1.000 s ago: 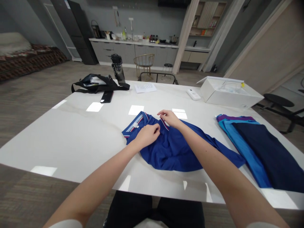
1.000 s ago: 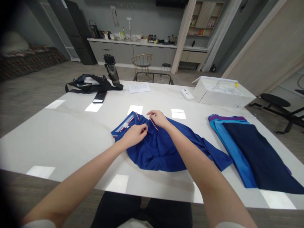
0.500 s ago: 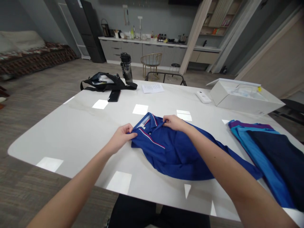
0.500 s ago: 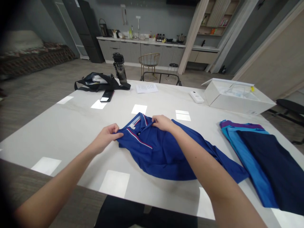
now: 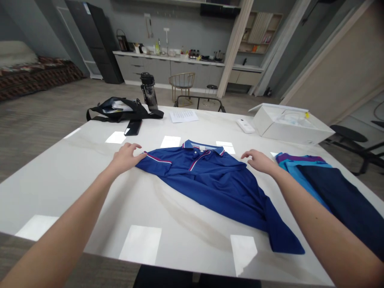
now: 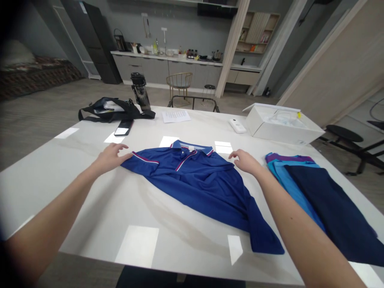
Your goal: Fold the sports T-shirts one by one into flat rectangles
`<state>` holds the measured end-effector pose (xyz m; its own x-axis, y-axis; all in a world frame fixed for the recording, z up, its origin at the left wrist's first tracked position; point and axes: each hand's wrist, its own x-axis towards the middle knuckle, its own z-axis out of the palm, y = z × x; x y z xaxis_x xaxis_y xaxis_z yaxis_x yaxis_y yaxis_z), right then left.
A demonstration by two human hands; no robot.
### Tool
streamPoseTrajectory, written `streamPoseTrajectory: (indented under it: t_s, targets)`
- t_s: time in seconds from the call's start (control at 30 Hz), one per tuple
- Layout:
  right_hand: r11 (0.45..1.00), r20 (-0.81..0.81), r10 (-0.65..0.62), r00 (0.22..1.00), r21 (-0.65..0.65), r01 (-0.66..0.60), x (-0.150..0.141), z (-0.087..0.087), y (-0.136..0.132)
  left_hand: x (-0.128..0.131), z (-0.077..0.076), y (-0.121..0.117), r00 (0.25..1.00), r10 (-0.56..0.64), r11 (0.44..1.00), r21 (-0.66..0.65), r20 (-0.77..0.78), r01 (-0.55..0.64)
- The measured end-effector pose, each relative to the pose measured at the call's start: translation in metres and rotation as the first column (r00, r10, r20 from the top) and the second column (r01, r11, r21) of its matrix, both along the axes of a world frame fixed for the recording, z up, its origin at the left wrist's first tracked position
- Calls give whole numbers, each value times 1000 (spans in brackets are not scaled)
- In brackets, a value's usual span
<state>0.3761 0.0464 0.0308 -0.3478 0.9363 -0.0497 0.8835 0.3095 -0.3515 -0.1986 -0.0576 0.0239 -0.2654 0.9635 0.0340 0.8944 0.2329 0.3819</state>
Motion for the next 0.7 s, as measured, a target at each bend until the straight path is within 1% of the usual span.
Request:
streamPoseTrajectory:
  t_s: [0.03,0.07,0.13,0.17,0.23,0.3,0.37,0.4,0.43,0.5,0.53,0.57,0.6,0.63,0.67,0.7]
  targets:
    - [998,-47,13,999,69,-10,-16,-1,-4,17,-2,8,998,-39,998,43,-50,41]
    - [996,-99,52,994,83,-44,-35,-3,-8,34,-5,16,992,-103,993,52,-76,107]
    - [985,-139,167,976,55,-161,-72,-9,-13,68,-13,33,971,-205,979,-12,-121,206]
    - [983,-121,183,976,47,-178,-88,-13,-15,82,-17,40,962,-233,972,-48,-143,228]
    - [990,-72,140,988,32,-138,-110,-20,-18,104,-28,51,944,-266,963,-91,-195,252]
    - [991,-69,131,989,26,-130,-114,-22,-21,116,-38,57,934,-271,963,-76,-233,260]
    - [980,-145,198,969,50,-193,-96,-16,-24,119,-45,58,935,-267,963,-33,-235,266]
    - [972,-197,231,953,78,-220,-79,-11,-26,118,-47,57,938,-265,963,-12,-223,269]
    - [969,-246,242,939,107,-222,-58,-7,-27,116,-49,56,942,-263,963,5,-209,270]
    - [980,-289,182,940,134,-148,-7,-2,-27,110,-50,54,950,-252,965,30,-183,262]
    - [986,-281,138,950,128,-105,21,-2,-26,106,-51,53,955,-242,967,39,-172,252]
    - [992,-244,89,966,106,-65,47,-4,-23,103,-50,52,960,-229,970,44,-164,239]
    - [997,-166,31,986,77,-18,70,-6,-20,100,-50,51,964,-215,973,44,-156,225]
    - [999,-55,-31,998,37,33,89,-9,-17,98,-49,51,968,-203,977,40,-150,211]
    - [995,67,-95,993,-22,97,101,-11,-14,97,-48,50,970,-190,980,38,-148,198]
    - [986,167,-151,974,-40,159,107,-13,-11,96,-47,50,972,-178,981,44,-152,187]
